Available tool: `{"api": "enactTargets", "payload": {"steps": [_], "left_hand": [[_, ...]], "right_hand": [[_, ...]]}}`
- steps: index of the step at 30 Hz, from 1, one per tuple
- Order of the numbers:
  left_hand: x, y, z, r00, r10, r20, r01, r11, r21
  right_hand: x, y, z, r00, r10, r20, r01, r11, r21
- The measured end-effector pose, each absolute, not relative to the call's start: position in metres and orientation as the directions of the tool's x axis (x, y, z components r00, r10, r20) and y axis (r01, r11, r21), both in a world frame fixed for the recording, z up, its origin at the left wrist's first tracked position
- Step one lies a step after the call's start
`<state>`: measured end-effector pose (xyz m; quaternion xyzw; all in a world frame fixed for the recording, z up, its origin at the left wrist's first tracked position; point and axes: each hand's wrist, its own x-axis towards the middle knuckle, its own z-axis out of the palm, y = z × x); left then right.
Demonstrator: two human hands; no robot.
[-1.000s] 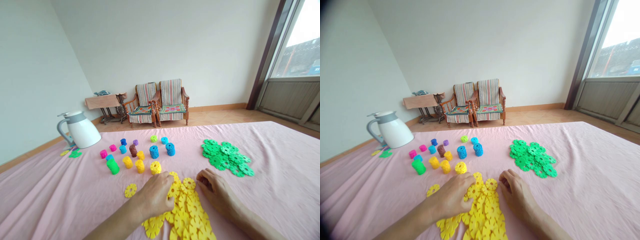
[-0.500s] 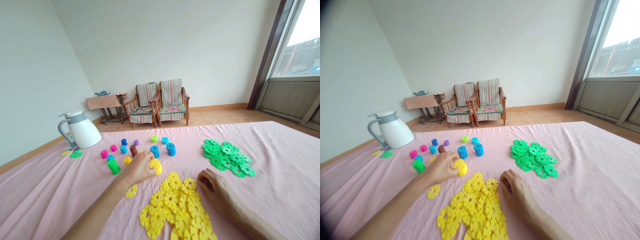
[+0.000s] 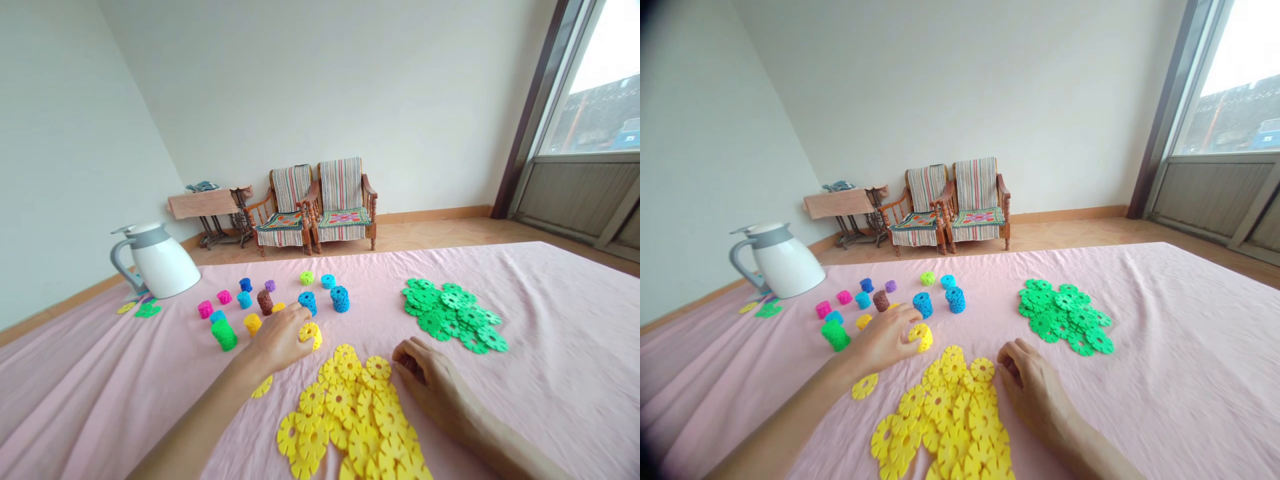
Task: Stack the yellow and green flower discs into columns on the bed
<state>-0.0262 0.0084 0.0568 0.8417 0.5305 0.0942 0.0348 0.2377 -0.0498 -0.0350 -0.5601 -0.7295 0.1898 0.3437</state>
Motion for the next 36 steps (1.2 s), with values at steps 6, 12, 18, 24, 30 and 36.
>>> {"api": "enactTargets", "payload": {"steps": [6,12,18,24,30,36], "left_hand": [[-0.002,-0.016,0.05,0.638,0.769,0.047,0.726,-0.621,0.296],[0.011,-0.018,0.041,0.694,0.72,-0.016,0.69,-0.658,0.3],[0.015,-0.009,0.034,0.697,0.717,-0.035,0.678,-0.642,0.357],[0.014,-0.01,0.032,0.658,0.753,0.008,0.709,-0.623,0.331],[-0.013,0.003,0.065,0.513,0.852,0.106,0.792,-0.517,0.325],[-0.038,0.016,0.071,0.482,0.869,0.11,0.82,-0.492,0.291]], "right_hand": [[0.237,-0.051,-0.034,-0.132,0.952,0.277,0.678,0.291,-0.676],[0.237,-0.052,-0.031,-0.135,0.953,0.272,0.669,0.29,-0.684],[0.238,-0.052,-0.032,-0.139,0.952,0.273,0.667,0.294,-0.685],[0.237,-0.053,-0.032,-0.129,0.953,0.273,0.674,0.286,-0.681],[0.237,-0.052,-0.032,-0.136,0.953,0.27,0.676,0.288,-0.678],[0.238,-0.05,-0.034,-0.139,0.952,0.273,0.676,0.292,-0.676]]}}
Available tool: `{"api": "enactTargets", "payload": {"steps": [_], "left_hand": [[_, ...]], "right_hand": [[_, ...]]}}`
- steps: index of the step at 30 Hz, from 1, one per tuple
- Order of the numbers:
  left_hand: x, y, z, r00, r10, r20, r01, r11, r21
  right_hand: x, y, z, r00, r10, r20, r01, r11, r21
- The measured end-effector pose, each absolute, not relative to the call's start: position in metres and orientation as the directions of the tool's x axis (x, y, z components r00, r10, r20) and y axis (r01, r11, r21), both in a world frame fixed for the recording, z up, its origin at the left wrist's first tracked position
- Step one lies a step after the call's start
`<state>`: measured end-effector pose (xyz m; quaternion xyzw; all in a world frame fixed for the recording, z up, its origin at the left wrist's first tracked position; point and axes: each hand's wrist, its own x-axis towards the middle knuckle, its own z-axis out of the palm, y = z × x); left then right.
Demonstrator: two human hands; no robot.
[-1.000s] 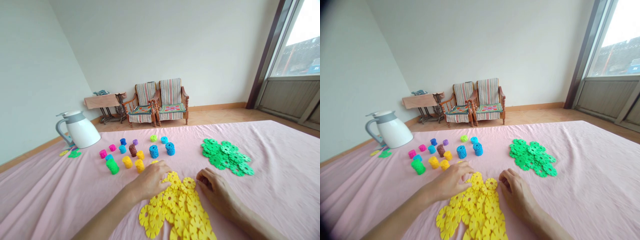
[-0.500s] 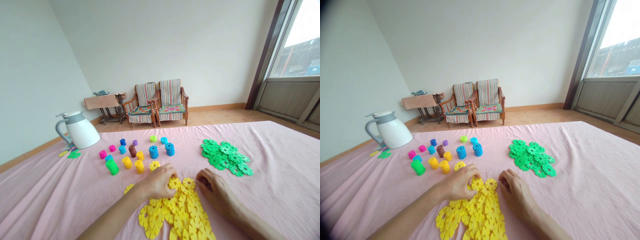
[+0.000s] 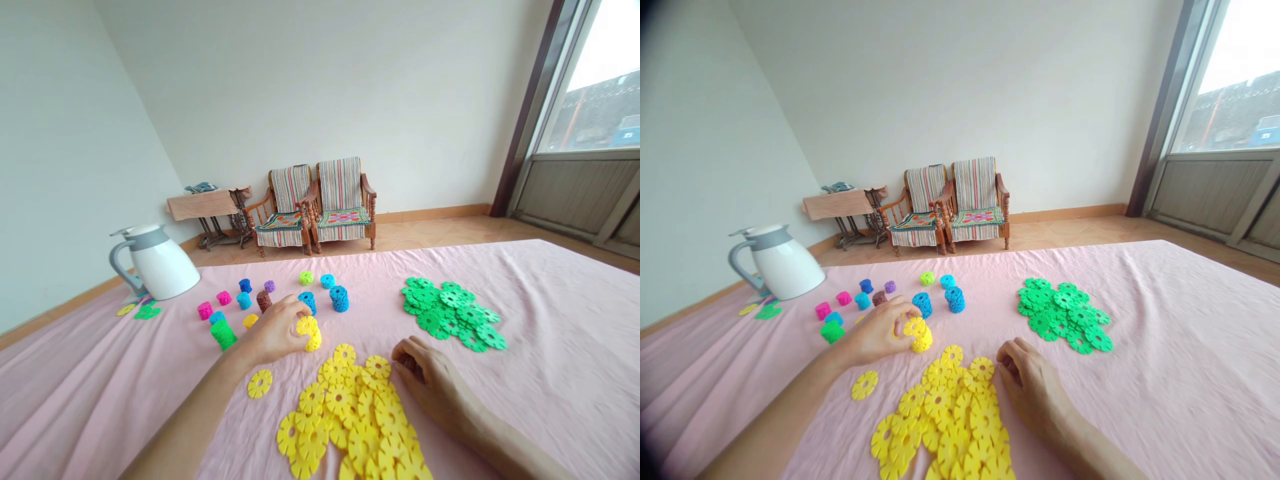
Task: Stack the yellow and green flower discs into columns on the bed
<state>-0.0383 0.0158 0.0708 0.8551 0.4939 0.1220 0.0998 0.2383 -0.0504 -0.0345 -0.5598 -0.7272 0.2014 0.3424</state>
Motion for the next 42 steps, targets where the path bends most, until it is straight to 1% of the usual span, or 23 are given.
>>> {"api": "enactTargets", "payload": {"steps": [4,8,16,19,21,23,28,33,37,42], "left_hand": [[-0.04,0.018,0.06,0.49,0.866,0.104,0.826,-0.499,0.263],[-0.039,0.02,0.054,0.498,0.862,0.096,0.825,-0.505,0.255],[-0.035,0.015,0.058,0.483,0.87,0.097,0.837,-0.492,0.241],[-0.021,0.005,0.058,0.526,0.845,0.096,0.814,-0.533,0.229],[-0.008,-0.002,0.054,0.59,0.806,0.057,0.784,-0.588,0.196],[0.005,-0.007,0.047,0.612,0.791,0.027,0.777,-0.607,0.17],[0.024,-0.011,0.035,0.556,0.831,-0.015,0.83,-0.554,0.066],[0.033,-0.009,0.041,0.541,0.837,-0.084,0.839,-0.544,-0.004],[0.037,-0.01,0.044,0.575,0.811,-0.112,0.815,-0.579,-0.006],[0.036,-0.009,0.045,0.651,0.745,-0.143,0.757,-0.651,0.057]], "right_hand": [[0.237,-0.05,-0.035,-0.125,0.949,0.291,0.679,0.296,-0.672],[0.237,-0.051,-0.034,-0.132,0.951,0.279,0.677,0.293,-0.676],[0.237,-0.051,-0.033,-0.134,0.953,0.271,0.68,0.287,-0.674],[0.237,-0.052,-0.033,-0.129,0.954,0.27,0.677,0.284,-0.679],[0.236,-0.052,-0.031,-0.126,0.955,0.267,0.677,0.279,-0.681],[0.236,-0.052,-0.03,-0.127,0.956,0.265,0.678,0.279,-0.68],[0.237,-0.053,-0.03,-0.126,0.955,0.267,0.672,0.28,-0.686],[0.237,-0.053,-0.031,-0.131,0.955,0.265,0.669,0.283,-0.688],[0.236,-0.053,-0.03,-0.132,0.955,0.267,0.664,0.285,-0.692],[0.236,-0.052,-0.03,-0.137,0.954,0.267,0.666,0.289,-0.688]]}}
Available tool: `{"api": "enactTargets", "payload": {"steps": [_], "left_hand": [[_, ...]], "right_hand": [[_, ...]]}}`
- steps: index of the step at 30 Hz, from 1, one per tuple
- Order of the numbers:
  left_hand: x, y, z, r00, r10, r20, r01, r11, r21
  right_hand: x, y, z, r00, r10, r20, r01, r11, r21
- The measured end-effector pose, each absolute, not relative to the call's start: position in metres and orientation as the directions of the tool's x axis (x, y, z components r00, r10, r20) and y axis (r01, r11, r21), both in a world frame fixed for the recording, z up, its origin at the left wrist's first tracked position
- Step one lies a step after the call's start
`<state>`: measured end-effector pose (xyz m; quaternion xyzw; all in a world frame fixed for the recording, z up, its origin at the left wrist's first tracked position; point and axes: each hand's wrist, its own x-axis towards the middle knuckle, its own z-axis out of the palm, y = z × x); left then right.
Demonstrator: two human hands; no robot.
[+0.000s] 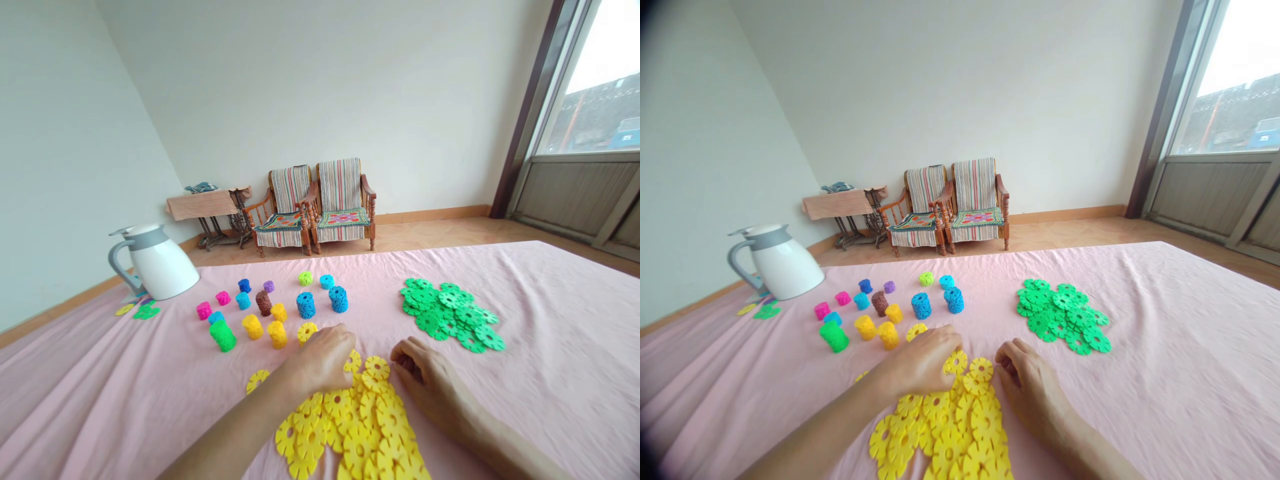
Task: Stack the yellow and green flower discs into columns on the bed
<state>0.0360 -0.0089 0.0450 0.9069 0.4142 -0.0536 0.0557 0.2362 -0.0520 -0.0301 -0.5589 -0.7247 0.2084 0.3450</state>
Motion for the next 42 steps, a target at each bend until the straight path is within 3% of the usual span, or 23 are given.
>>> {"api": "enactTargets", "payload": {"steps": [5,13,23,31,35,42], "left_hand": [[0.034,-0.005,0.045,0.74,0.657,-0.145,0.671,-0.735,0.097],[0.035,-0.001,0.043,0.808,0.571,-0.147,0.584,-0.809,0.064],[0.038,0.005,0.036,0.755,0.635,-0.163,0.654,-0.749,0.11],[0.002,0.014,0.081,0.694,0.713,0.097,0.696,-0.699,0.164],[-0.021,0.022,0.092,0.648,0.76,0.049,0.746,-0.646,0.163],[-0.035,0.026,0.07,0.613,0.79,-0.004,0.787,-0.61,0.089]], "right_hand": [[0.237,-0.052,-0.031,-0.137,0.953,0.27,0.671,0.289,-0.683],[0.237,-0.053,-0.031,-0.134,0.951,0.28,0.678,0.294,-0.673],[0.237,-0.052,-0.031,-0.135,0.951,0.277,0.668,0.293,-0.683],[0.237,-0.052,-0.031,-0.137,0.95,0.281,0.666,0.298,-0.684],[0.237,-0.053,-0.031,-0.137,0.952,0.273,0.665,0.293,-0.687],[0.237,-0.053,-0.031,-0.144,0.949,0.279,0.678,0.3,-0.671]]}}
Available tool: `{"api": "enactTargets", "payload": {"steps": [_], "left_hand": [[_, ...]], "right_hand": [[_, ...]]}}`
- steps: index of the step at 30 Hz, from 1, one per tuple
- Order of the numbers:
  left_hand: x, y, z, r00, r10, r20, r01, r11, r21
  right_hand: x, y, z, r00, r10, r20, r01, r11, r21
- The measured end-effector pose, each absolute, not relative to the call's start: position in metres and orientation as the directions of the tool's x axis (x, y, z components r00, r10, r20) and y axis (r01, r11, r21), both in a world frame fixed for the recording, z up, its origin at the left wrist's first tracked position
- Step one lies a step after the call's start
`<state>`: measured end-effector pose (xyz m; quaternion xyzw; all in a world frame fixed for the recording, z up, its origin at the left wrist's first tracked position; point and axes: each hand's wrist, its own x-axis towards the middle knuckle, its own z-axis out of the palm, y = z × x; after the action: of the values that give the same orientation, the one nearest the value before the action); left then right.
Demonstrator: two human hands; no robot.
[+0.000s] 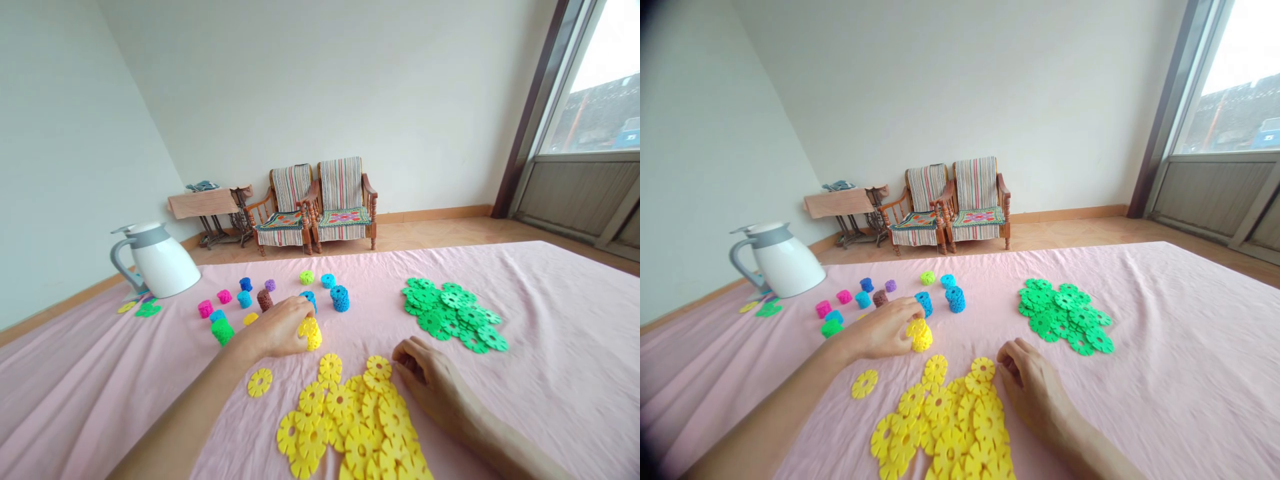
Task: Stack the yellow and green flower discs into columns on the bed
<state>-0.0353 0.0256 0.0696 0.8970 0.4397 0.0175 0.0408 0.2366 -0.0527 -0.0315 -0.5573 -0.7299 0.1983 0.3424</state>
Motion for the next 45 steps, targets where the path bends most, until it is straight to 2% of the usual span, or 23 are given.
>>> {"api": "enactTargets", "payload": {"steps": [10,15,18,24,29,36,41,45], "left_hand": [[-0.037,0.029,0.061,0.618,0.786,-0.028,0.785,-0.614,0.077],[-0.028,0.012,0.069,0.61,0.791,0.039,0.786,-0.61,0.1],[-0.015,-0.007,0.066,0.63,0.776,-0.021,0.772,-0.624,0.125],[0.001,-0.028,0.046,0.6,0.792,-0.112,0.798,-0.603,0.012],[0.005,-0.027,0.038,0.587,0.798,-0.138,0.804,-0.594,-0.018],[0.0,-0.016,0.033,0.611,0.783,-0.117,0.792,-0.604,0.094],[-0.005,-0.014,0.033,0.627,0.772,-0.106,0.767,-0.587,0.258],[-0.008,-0.019,0.043,0.603,0.795,-0.074,0.777,-0.564,0.279]], "right_hand": [[0.238,-0.051,-0.032,-0.148,0.951,0.271,0.672,0.298,-0.678],[0.238,-0.05,-0.034,-0.149,0.95,0.274,0.664,0.302,-0.684],[0.238,-0.051,-0.034,-0.139,0.95,0.281,0.668,0.299,-0.681],[0.237,-0.052,-0.032,-0.137,0.948,0.286,0.673,0.301,-0.676],[0.237,-0.052,-0.03,-0.135,0.95,0.281,0.679,0.295,-0.672],[0.237,-0.052,-0.03,-0.143,0.95,0.277,0.674,0.298,-0.676],[0.237,-0.051,-0.033,-0.147,0.949,0.279,0.659,0.304,-0.688],[0.237,-0.051,-0.033,-0.144,0.948,0.286,0.661,0.307,-0.685]]}}
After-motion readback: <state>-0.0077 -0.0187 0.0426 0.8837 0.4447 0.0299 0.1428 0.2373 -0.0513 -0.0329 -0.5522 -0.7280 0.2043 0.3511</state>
